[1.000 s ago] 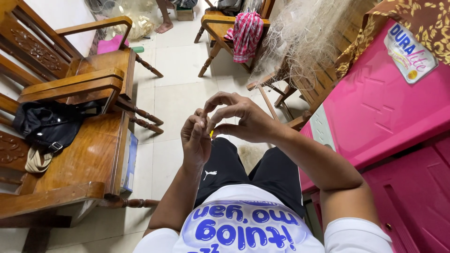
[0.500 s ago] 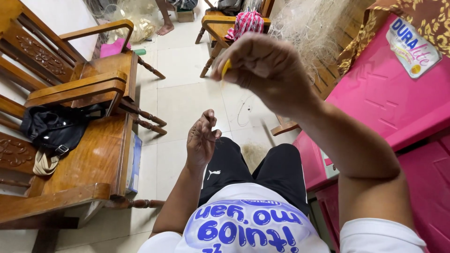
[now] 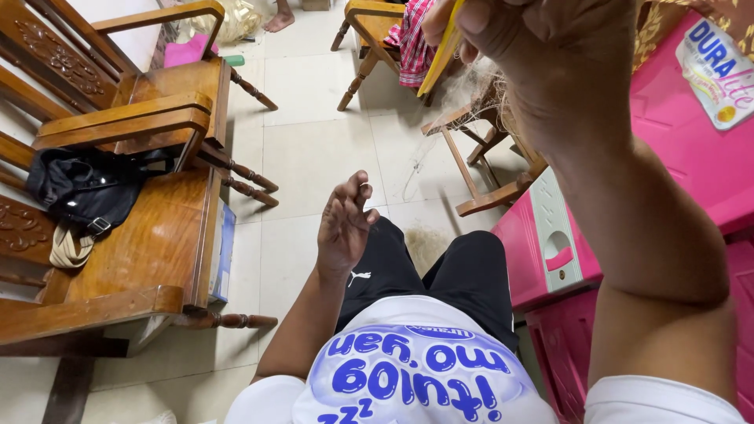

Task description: Repairing a fishing net using a small yellow netting needle to tie knots

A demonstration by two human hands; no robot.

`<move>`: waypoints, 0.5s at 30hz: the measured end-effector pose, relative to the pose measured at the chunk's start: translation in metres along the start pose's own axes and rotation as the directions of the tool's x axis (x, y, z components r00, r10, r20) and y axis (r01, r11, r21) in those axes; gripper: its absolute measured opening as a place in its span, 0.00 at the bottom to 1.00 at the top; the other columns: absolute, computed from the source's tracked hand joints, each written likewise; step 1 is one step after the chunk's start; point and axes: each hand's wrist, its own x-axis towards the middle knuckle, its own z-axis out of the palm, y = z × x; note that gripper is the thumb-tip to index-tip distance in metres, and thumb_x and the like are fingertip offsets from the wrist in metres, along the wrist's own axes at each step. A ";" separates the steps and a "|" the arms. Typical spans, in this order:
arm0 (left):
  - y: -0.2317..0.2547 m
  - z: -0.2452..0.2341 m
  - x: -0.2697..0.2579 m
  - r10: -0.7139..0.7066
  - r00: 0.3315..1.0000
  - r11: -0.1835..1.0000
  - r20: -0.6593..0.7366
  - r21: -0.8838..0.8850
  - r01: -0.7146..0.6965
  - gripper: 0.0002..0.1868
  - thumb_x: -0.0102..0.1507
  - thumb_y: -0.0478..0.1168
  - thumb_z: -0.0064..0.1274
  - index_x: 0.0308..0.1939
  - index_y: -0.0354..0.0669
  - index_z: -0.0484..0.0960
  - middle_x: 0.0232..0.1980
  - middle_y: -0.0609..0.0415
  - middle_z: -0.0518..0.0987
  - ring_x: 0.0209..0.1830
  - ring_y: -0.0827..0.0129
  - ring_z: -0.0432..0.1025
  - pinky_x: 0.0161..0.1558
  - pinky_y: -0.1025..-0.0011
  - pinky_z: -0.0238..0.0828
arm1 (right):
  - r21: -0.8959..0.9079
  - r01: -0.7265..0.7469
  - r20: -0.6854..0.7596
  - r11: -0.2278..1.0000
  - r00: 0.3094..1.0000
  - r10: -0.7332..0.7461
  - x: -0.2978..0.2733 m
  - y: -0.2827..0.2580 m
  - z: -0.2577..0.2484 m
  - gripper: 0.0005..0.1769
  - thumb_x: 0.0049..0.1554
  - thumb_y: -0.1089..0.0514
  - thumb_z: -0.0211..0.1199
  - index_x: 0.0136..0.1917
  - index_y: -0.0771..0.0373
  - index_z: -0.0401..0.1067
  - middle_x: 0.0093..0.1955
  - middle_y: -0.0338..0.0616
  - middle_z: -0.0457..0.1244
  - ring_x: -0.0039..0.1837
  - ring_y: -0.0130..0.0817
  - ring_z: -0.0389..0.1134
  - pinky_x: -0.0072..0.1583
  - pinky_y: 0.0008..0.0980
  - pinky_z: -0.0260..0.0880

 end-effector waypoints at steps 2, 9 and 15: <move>-0.003 0.000 -0.003 0.029 0.999 0.997 0.024 0.076 -0.031 0.18 0.75 0.46 0.49 0.68 0.51 0.70 0.74 0.51 0.62 0.64 0.70 0.62 0.46 0.77 0.69 | -0.024 -0.016 0.000 1.000 1.000 0.016 0.001 -0.003 0.000 0.07 0.72 0.60 0.65 0.53 0.61 0.68 0.50 0.50 0.68 0.51 0.37 0.72 0.53 0.31 0.71; -0.011 0.016 -0.008 0.241 0.967 0.930 -0.085 0.306 -0.205 0.35 0.71 0.26 0.50 0.81 0.45 0.58 0.73 0.46 0.64 0.64 0.64 0.66 0.50 0.76 0.80 | 0.001 0.014 -0.039 1.000 0.999 -0.014 -0.001 -0.005 0.000 0.09 0.71 0.57 0.67 0.58 0.58 0.68 0.50 0.51 0.69 0.52 0.40 0.74 0.51 0.30 0.68; -0.010 0.001 -0.010 0.120 0.976 0.993 -0.181 0.001 -0.122 0.18 0.68 0.26 0.51 0.61 0.44 0.75 0.76 0.42 0.64 0.70 0.62 0.67 0.48 0.73 0.84 | 0.016 0.000 -0.121 1.000 0.993 0.002 -0.009 -0.008 -0.017 0.14 0.69 0.50 0.70 0.52 0.58 0.67 0.49 0.52 0.67 0.50 0.39 0.72 0.50 0.29 0.66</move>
